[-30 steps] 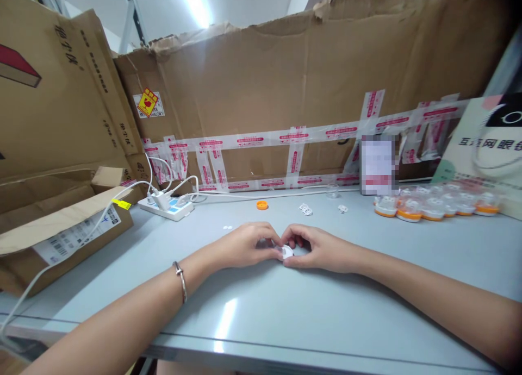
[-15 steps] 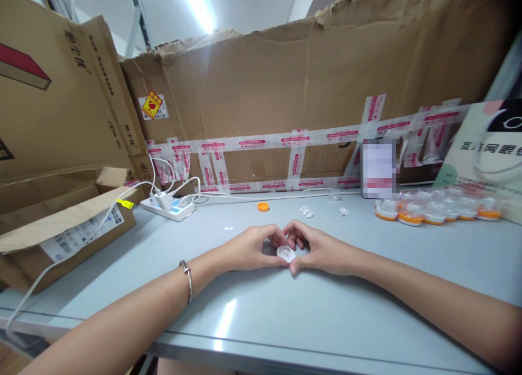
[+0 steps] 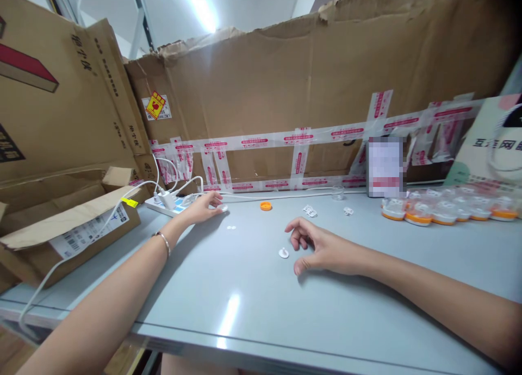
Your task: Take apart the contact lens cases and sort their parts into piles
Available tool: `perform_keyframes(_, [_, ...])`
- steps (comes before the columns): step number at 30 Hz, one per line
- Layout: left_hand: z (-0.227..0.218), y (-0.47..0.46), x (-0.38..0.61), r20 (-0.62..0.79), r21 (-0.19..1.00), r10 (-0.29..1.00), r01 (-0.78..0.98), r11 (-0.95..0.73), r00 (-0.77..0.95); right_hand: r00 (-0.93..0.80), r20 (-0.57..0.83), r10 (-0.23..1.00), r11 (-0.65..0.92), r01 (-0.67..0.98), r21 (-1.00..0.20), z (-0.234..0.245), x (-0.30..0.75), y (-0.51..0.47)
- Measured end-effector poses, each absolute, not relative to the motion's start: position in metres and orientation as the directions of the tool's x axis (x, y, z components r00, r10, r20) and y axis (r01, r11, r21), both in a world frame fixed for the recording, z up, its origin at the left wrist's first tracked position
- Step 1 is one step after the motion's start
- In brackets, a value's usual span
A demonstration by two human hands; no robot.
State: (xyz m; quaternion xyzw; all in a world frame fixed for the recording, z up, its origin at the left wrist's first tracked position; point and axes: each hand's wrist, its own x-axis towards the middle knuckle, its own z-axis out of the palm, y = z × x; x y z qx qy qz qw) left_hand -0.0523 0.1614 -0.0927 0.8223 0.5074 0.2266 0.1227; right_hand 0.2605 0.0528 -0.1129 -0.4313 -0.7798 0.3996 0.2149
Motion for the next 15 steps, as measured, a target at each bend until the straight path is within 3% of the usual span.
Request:
perform_keyframes(5, [-0.104,0.162,-0.040,0.266,0.402,0.878,0.782,-0.476,0.397,-0.529,-0.007,0.849,0.310,0.509,-0.803,-0.111,0.260,0.051])
perform_keyframes(11, [-0.080,0.141,-0.021,0.451,0.382,0.840,0.784,-0.488,0.303,-0.532,-0.049,0.846,0.288,0.532,-0.797,-0.107,0.261,0.049])
perform_keyframes(13, [-0.073,0.121,-0.004,0.483,0.377,0.798,0.736,-0.562,0.361,-0.538,-0.064,0.841,0.284,0.538,-0.794,-0.106,0.262,0.049])
perform_keyframes(15, [-0.072,0.095,0.017,0.419,0.388,0.750,0.645,-0.658,0.512,-0.547,-0.067,0.834,0.286,0.534,-0.795,-0.105,0.263,0.050])
